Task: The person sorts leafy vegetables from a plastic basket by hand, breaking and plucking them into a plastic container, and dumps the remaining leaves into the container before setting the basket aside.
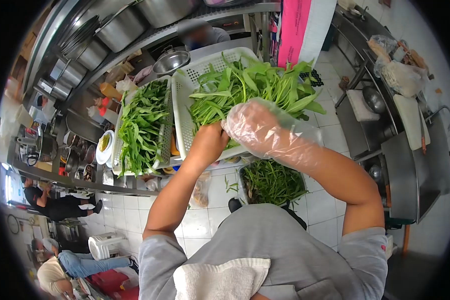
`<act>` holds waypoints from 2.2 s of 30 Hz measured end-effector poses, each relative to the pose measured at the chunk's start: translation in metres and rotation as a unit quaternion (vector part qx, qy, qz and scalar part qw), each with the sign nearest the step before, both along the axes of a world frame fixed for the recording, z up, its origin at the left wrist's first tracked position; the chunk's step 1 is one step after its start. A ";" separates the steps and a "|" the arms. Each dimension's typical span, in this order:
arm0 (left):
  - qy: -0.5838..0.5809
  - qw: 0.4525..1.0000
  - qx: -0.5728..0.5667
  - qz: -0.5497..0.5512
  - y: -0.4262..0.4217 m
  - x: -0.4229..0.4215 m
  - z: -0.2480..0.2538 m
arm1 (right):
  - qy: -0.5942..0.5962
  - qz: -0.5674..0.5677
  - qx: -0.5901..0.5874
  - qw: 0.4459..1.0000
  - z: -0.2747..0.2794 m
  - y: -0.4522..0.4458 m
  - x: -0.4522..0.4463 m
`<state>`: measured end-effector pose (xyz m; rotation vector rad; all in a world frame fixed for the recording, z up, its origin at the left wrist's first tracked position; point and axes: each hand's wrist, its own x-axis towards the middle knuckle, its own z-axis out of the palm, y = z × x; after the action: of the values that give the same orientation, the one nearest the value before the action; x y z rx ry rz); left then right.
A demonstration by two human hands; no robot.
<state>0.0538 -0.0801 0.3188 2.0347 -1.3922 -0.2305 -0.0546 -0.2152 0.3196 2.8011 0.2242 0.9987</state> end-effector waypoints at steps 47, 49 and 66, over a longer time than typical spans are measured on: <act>0.242 0.956 -0.153 0.060 0.034 -0.019 -0.034 | 0.117 -0.005 0.044 0.992 0.006 -0.018 -0.028; 0.285 0.944 -0.155 0.051 0.037 -0.017 -0.036 | 0.076 0.061 0.065 0.993 0.001 -0.020 -0.028; 0.214 0.963 -0.167 -0.002 0.039 -0.079 -0.060 | -0.073 -0.120 0.447 0.883 0.045 -0.104 -0.093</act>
<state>-0.0247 -0.0408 0.2584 1.5888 -1.0802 -0.3833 -0.1481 -0.3192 0.3648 3.3392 -0.7920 1.5280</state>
